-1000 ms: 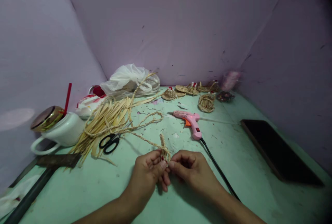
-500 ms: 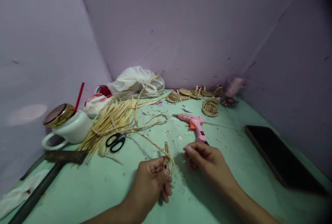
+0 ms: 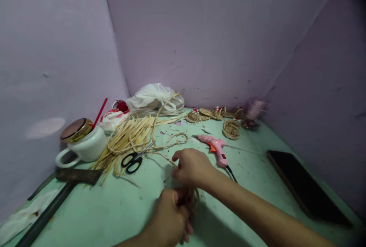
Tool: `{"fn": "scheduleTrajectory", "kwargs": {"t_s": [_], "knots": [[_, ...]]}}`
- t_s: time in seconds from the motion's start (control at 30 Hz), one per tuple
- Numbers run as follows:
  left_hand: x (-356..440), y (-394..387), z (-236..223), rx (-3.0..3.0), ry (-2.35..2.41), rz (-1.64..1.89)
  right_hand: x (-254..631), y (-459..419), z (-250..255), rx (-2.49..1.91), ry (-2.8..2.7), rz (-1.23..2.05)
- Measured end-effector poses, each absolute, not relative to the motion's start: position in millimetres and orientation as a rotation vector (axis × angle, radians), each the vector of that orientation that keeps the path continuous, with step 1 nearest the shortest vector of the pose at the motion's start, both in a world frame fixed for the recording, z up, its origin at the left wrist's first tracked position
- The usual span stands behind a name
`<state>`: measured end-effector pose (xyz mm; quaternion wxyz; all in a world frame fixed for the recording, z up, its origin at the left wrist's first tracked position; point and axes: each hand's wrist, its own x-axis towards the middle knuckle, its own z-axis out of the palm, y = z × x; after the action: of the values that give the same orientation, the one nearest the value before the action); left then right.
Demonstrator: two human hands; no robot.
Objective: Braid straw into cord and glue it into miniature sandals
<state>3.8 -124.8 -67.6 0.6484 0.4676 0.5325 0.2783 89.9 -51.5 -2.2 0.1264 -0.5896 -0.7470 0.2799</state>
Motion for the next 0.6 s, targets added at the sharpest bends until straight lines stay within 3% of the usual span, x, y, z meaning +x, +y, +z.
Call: {"fn": "scheduleTrajectory", "kwargs": {"t_s": [0.13, 0.33, 0.6], "knots": [[-1, -126, -77, 1.156, 1.178, 0.551, 80, -7, 4, -1.732, -1.969, 1.002], [-5, -117, -78, 1.128, 1.107, 0.621, 124, 64, 60, -1.65, -1.515, 1.108], [-8, -101, -75, 1.003, 1.142, 0.683, 192, 102, 90, -1.401, -1.226, 0.918]]}}
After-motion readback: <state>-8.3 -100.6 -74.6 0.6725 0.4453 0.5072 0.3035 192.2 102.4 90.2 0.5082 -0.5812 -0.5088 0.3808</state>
